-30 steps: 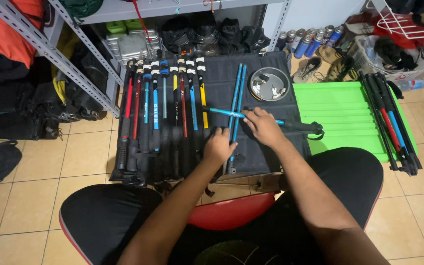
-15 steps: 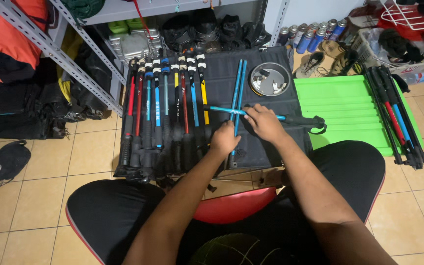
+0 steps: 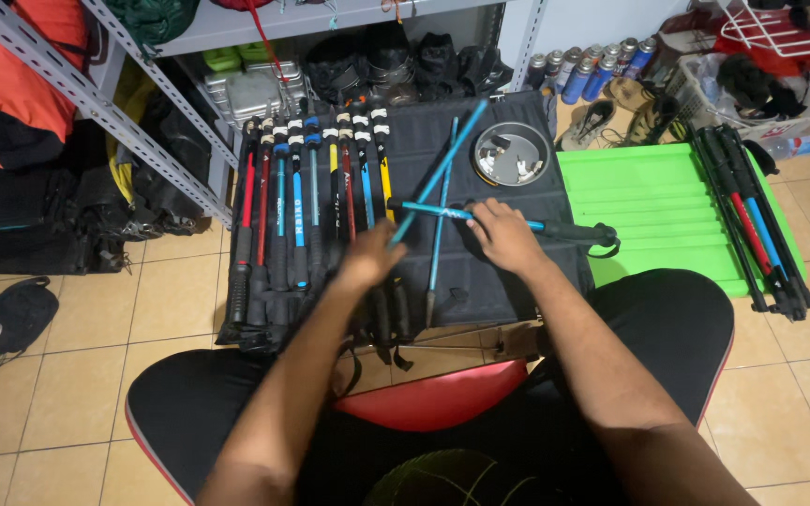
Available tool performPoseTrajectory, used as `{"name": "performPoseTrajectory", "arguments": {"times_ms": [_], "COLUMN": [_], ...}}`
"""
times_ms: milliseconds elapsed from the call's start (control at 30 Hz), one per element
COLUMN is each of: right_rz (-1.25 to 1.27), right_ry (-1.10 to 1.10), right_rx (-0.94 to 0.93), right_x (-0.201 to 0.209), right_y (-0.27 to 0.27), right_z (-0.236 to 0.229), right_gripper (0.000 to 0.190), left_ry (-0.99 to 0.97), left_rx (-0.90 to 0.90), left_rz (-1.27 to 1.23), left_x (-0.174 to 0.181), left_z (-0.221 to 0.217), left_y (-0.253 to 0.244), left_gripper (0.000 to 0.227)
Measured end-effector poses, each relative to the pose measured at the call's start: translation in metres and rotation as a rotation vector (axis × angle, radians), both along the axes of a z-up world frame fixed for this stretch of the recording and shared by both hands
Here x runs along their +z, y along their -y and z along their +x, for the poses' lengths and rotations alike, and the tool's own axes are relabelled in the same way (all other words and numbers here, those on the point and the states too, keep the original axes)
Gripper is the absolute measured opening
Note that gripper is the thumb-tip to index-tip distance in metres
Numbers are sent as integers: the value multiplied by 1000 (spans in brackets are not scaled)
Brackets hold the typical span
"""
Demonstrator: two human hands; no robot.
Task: The person joins two sections of a blue trekking pole and rotates a locking nut by hand to secure the segments.
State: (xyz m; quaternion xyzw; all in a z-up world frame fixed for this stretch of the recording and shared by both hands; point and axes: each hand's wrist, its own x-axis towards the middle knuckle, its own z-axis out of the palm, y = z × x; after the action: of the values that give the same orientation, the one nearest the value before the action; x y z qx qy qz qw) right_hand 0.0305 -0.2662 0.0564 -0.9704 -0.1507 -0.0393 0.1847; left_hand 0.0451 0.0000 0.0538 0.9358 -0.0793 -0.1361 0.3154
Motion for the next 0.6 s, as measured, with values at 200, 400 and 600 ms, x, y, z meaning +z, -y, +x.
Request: {"name": "performPoseTrajectory", "arguments": {"times_ms": [200, 400, 600], "right_rz": [58, -87, -115], "right_ry": [-7, 43, 65], "right_rx": [-33, -62, -31], "right_x": [26, 3, -22], "right_y": [-12, -10, 1], "right_z": [-10, 0, 5], "right_gripper": [36, 40, 20], "left_ry": [233, 233, 474], "left_rx": [36, 141, 139], "left_rz": [270, 282, 372], "left_x": [24, 16, -11], "left_z": [-8, -12, 1], "left_y": [-60, -88, -109], "left_gripper": [24, 19, 11]}}
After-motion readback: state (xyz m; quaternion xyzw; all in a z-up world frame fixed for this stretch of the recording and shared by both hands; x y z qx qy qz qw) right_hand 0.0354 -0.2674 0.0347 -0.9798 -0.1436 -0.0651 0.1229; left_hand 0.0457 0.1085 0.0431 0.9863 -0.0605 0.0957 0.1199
